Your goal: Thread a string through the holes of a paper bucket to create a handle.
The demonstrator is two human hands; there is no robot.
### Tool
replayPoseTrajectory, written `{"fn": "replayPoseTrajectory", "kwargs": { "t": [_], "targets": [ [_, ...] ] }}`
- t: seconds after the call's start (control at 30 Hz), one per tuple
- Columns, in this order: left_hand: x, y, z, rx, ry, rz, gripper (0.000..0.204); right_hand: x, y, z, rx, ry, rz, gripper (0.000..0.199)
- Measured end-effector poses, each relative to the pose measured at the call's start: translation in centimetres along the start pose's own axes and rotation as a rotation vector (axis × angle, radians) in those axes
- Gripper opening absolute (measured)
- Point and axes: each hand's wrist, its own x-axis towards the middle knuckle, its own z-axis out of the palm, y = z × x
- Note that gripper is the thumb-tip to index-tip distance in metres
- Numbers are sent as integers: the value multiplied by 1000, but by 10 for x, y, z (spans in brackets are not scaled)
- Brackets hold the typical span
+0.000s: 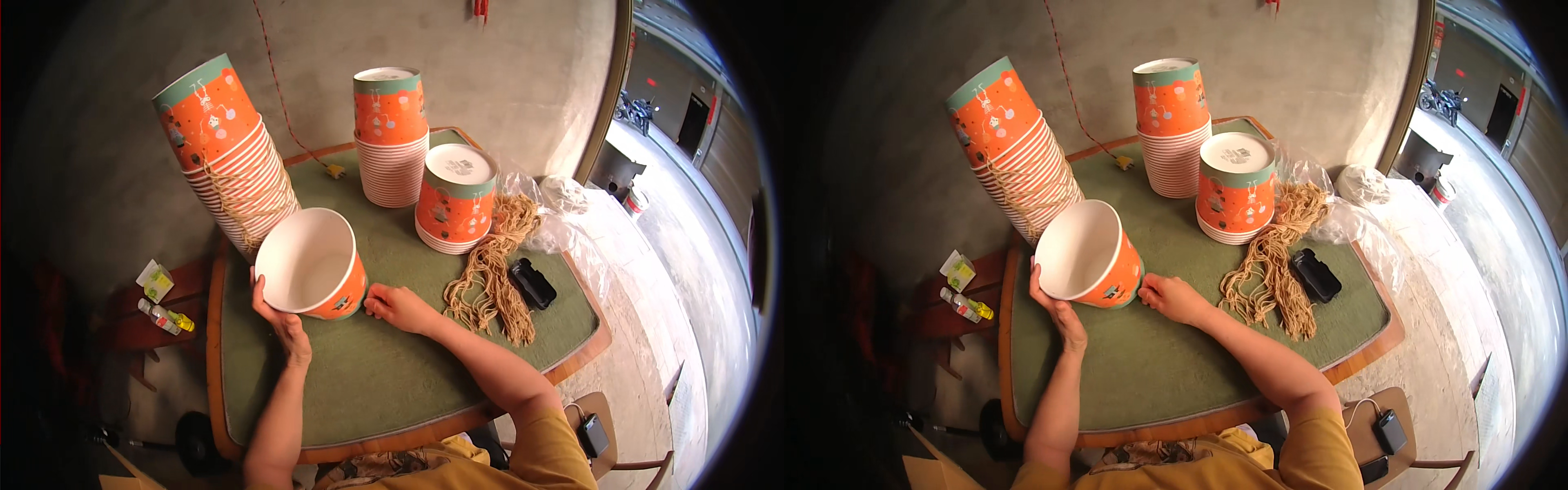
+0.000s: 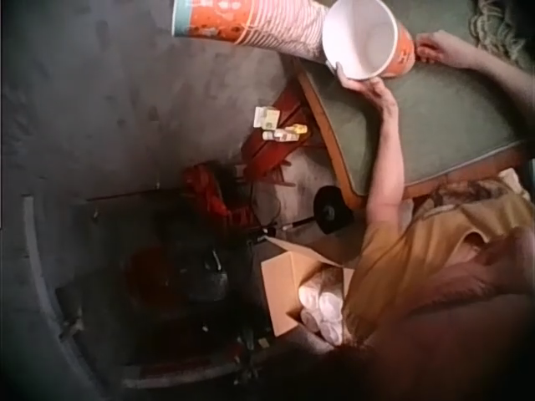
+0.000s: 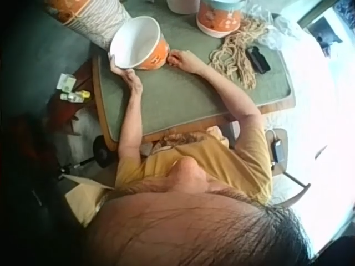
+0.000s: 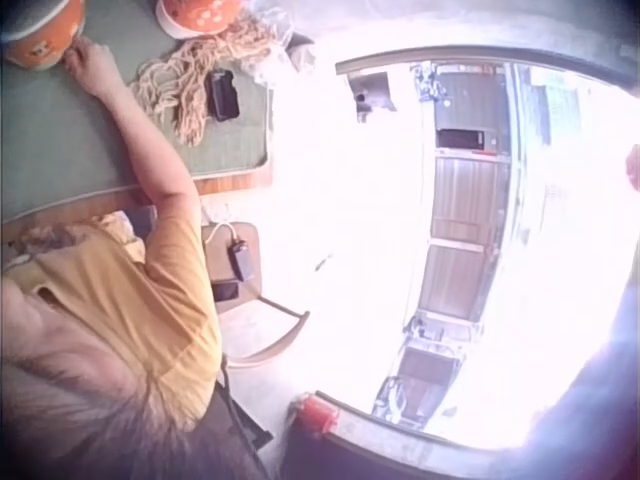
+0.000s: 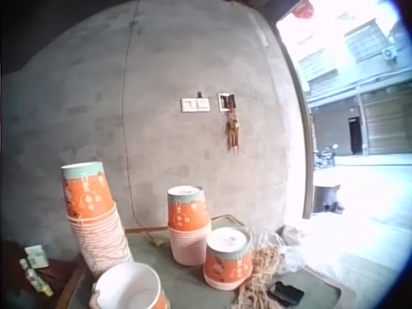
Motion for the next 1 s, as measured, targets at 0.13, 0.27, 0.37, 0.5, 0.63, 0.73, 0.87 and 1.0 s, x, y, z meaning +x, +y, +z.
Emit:
{"fn": "replayPoseTrajectory", "kwargs": {
  "t": [0.13,0.27,0.37,0.5,0.63,0.73,0.87,1.0],
  "targets": [
    [2,-7,1,-49,-35,-7,85,-4,-3,-19,-240,5,-101,15],
    [2,-8,-3,-6,-54,-61,74,-23,-5,-65,-362,242,-73,10],
    [2,-6,-6,29,-32,-92,69,-43,-1,-100,-530,429,10,17],
    [3,-8,-6,54,33,-28,66,-70,18,-123,-840,511,-23,20],
    [0,-7,-3,127,11,53,67,-77,34,-126,-1030,599,26,14],
    [0,0,0,200,-20,103,66,-80,39,-131,-1059,480,60,12],
    [0,9,1,342,-37,210,62,-72,24,-126,-955,537,-55,11],
    [-7,22,4,615,-86,527,51,-62,-17,-93,-698,378,-248,20]
  ]
}}
